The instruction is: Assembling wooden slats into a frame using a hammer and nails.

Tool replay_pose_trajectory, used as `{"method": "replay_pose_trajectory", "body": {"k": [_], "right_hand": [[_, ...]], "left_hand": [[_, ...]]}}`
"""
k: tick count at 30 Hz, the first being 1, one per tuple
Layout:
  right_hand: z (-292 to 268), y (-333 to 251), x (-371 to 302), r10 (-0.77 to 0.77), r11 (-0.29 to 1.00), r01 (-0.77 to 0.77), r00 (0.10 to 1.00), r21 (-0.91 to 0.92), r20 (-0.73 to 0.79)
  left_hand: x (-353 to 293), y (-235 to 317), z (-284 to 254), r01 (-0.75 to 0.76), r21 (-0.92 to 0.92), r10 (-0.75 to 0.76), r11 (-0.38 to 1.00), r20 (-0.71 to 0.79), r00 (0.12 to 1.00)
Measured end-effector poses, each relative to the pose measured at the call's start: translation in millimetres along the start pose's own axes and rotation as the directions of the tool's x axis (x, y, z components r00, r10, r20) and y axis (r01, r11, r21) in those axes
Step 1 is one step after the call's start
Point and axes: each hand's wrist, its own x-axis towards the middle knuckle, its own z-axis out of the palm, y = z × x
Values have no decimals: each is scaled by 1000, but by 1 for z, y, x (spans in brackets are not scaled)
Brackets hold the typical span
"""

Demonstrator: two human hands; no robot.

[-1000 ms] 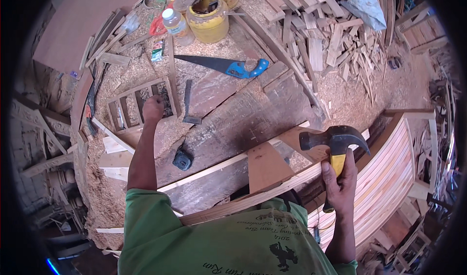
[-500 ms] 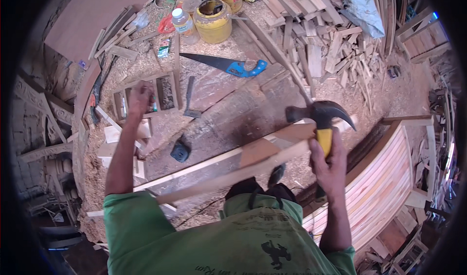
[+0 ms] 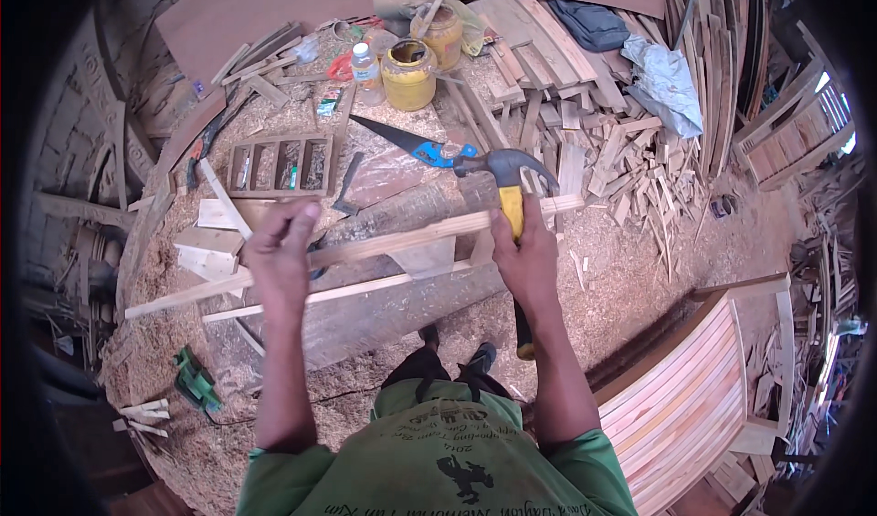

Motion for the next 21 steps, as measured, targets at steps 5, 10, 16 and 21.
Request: {"method": "replay_pose_trajectory", "body": {"k": [5, 10, 16, 21], "right_hand": [[-1, 1, -6, -107, 994, 108, 993, 16, -59], [-8, 5, -31, -208, 976, 212, 975, 42, -72], [-42, -46, -70, -470, 883, 470, 883, -16, 25], [-49, -81, -71, -651, 759, 651, 759, -23, -13]], "left_hand": [[-51, -24, 50, 24, -188, -12, 982, 62, 998], [-51, -36, 58, -177, 177, 145, 968, 181, 973], [-54, -30, 61, -225, 270, 185, 936, 165, 969], [-52, -35, 64, -225, 272, 190, 935, 150, 970]]}}
